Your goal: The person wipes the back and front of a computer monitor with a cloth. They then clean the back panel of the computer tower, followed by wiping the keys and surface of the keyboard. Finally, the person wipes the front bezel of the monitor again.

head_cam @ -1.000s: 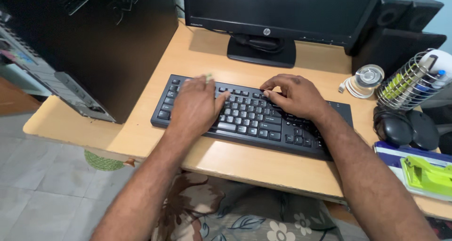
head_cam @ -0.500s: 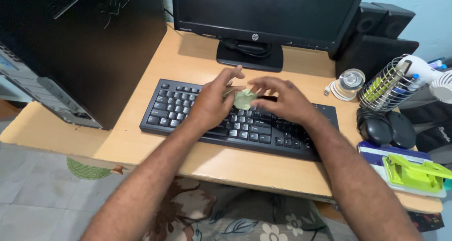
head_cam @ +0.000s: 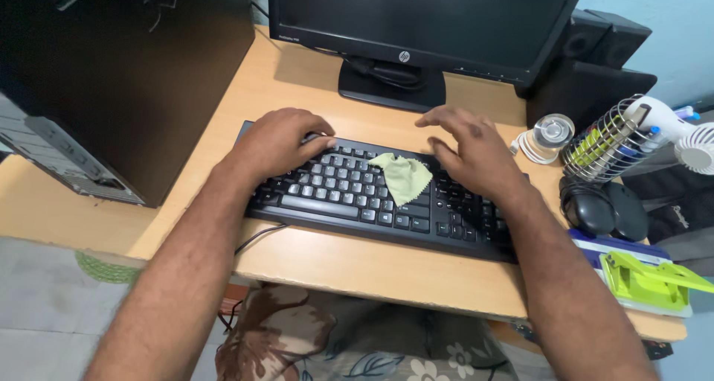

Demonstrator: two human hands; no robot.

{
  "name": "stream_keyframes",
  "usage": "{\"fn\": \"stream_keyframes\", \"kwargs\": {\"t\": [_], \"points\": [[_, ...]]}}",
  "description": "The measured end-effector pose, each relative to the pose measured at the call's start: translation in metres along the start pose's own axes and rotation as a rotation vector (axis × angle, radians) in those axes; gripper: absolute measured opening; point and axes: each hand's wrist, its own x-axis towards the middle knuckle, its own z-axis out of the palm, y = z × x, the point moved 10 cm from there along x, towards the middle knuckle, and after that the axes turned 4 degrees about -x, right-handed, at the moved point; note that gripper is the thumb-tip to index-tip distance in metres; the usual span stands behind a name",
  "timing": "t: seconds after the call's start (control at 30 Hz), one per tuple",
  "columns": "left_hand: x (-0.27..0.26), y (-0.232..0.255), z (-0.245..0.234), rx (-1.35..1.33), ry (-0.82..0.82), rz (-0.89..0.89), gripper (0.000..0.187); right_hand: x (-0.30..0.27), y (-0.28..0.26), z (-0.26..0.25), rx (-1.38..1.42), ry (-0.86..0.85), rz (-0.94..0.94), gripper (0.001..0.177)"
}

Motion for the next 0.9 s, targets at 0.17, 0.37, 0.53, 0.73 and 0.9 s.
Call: {"fn": "stream_keyframes", "kwargs": {"t": [0.17,0.37,0.53,0.73,0.9], "points": [[-0.004,-0.017,0.000,0.002,0.076,0.023,0.029,-0.017,-0.030,0.032,0.199,-0.431,-0.028,0.045],[-0.001,-0.003,0.007,-0.028,0.080,0.128,0.042,-0.016,-0.085,0.065,0.020,-0.418,-0.265,0.079],[0.001,-0.003,0.010,-0.048,0.033,0.106,0.053,0.008,-0.088,0.085,-0.027,-0.350,-0.232,0.068],[-0.015,0.009,0.015,-0.087,-0.135,0.096,0.112,0.012,-0.029,0.025,-0.272,-0.449,0.161,0.054],[-0.029,0.033,0.033,0.091,-0.301,0.180,0.149,0.006,-0.015,0.012,-0.226,-0.538,0.458,0.052]]}}
